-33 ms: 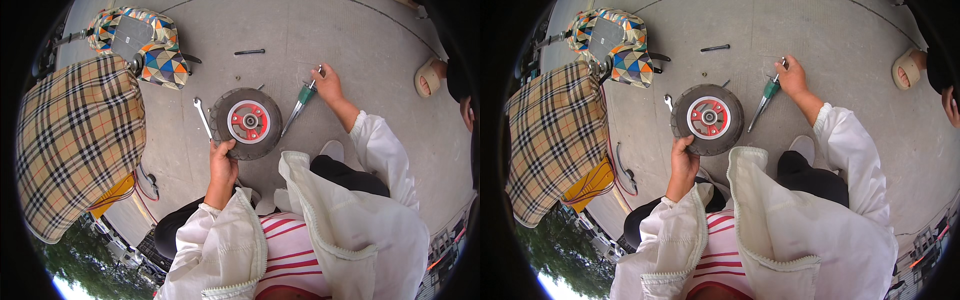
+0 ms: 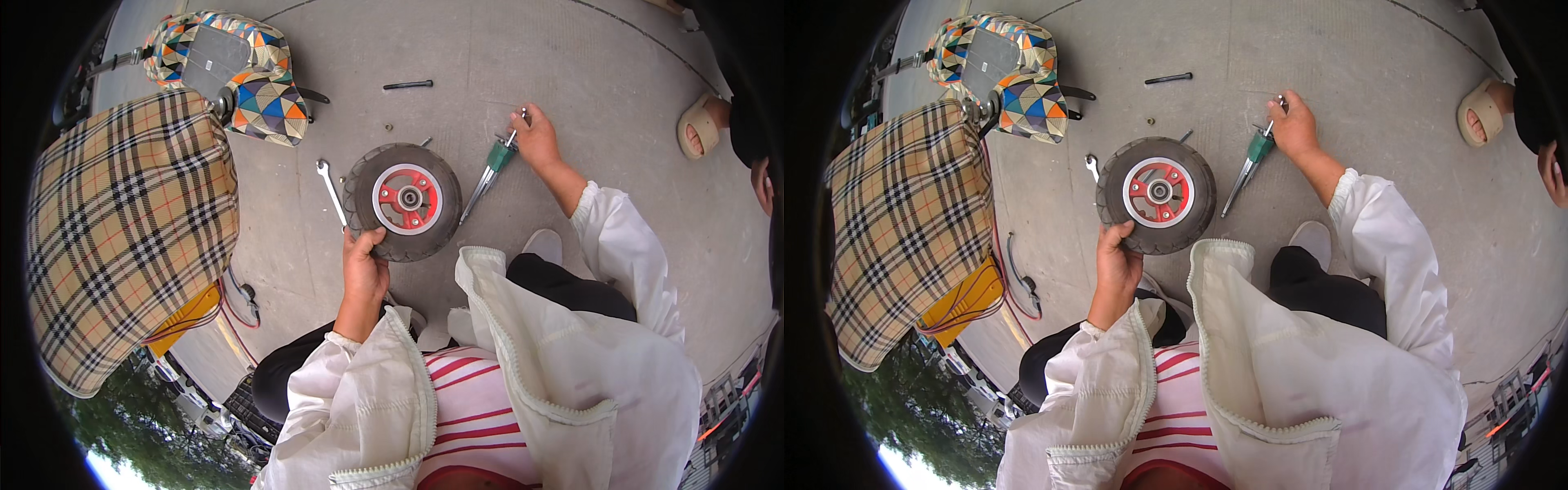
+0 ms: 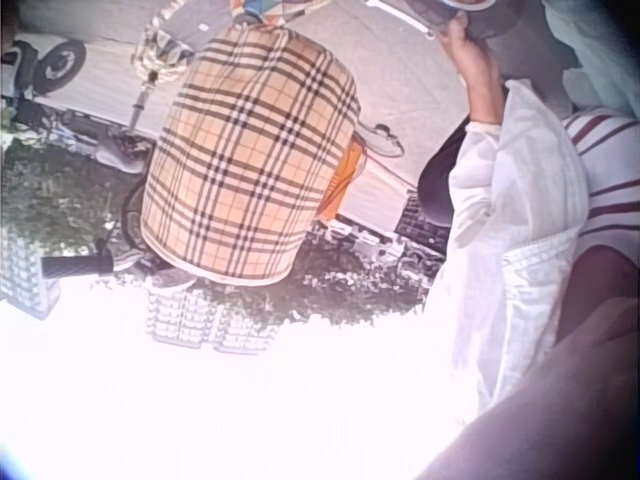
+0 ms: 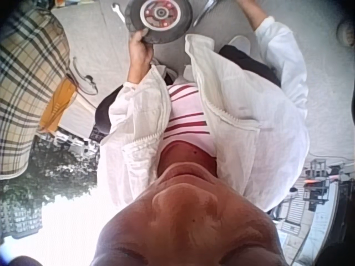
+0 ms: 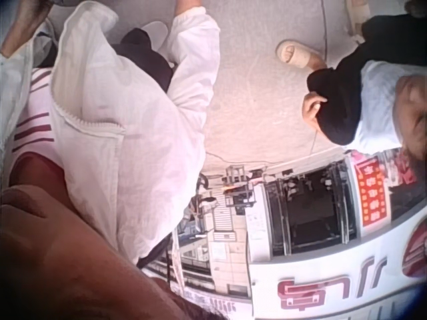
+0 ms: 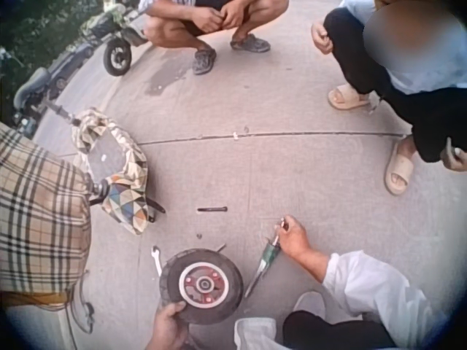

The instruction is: The person uses a wrench and an Allen key to loosen and remove bolts from a scooter wheel, then removes the wheel and continues to disassemble the hub components on the floor.

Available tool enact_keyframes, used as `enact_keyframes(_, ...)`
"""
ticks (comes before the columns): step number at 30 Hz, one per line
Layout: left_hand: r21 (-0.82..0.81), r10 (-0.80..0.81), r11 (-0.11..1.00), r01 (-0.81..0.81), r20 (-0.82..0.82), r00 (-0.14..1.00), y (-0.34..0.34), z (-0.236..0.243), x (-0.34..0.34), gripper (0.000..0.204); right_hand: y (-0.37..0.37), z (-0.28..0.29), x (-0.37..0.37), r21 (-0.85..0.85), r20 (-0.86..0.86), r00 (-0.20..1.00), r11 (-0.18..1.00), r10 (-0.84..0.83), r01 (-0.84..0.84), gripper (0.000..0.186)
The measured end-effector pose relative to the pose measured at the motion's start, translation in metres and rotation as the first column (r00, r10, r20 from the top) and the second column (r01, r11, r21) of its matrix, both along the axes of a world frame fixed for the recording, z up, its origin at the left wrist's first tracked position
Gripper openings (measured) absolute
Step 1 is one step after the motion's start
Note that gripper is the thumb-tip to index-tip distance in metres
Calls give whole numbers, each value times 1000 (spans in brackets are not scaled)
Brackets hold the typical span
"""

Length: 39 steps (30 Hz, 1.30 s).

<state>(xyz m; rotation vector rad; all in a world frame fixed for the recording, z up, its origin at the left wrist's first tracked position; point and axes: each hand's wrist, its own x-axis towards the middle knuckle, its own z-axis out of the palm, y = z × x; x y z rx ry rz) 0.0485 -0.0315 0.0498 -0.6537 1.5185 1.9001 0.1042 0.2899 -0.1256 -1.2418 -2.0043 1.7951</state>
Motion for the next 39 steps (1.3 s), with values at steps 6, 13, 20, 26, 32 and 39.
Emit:
enact_keyframes(6,-79,-44,996,42,-24,999,6,7,0,51,-3,18,-1,-356,1,1000,934,-21,20,30)
enact_keyframes(13,-215,-135,970,115,-81,988,19,21,-1,49,3,13,4,-382,63,998,924,17,9,35)
enact_keyframes(20,-300,-217,937,177,-107,970,22,25,-3,57,2,3,16,-395,110,990,918,90,-39,35)
enact_keyframes(26,-308,-197,938,160,-95,976,20,20,-1,62,4,15,16,-494,165,983,869,80,13,40)
enact_keyframes(32,-258,-132,958,128,-1,991,10,4,-2,56,10,28,17,-555,157,975,831,156,-43,45)
enact_keyframes(39,74,23,996,-47,289,957,-31,-69,-13,44,19,51,18,-449,68,947,857,315,-253,42)
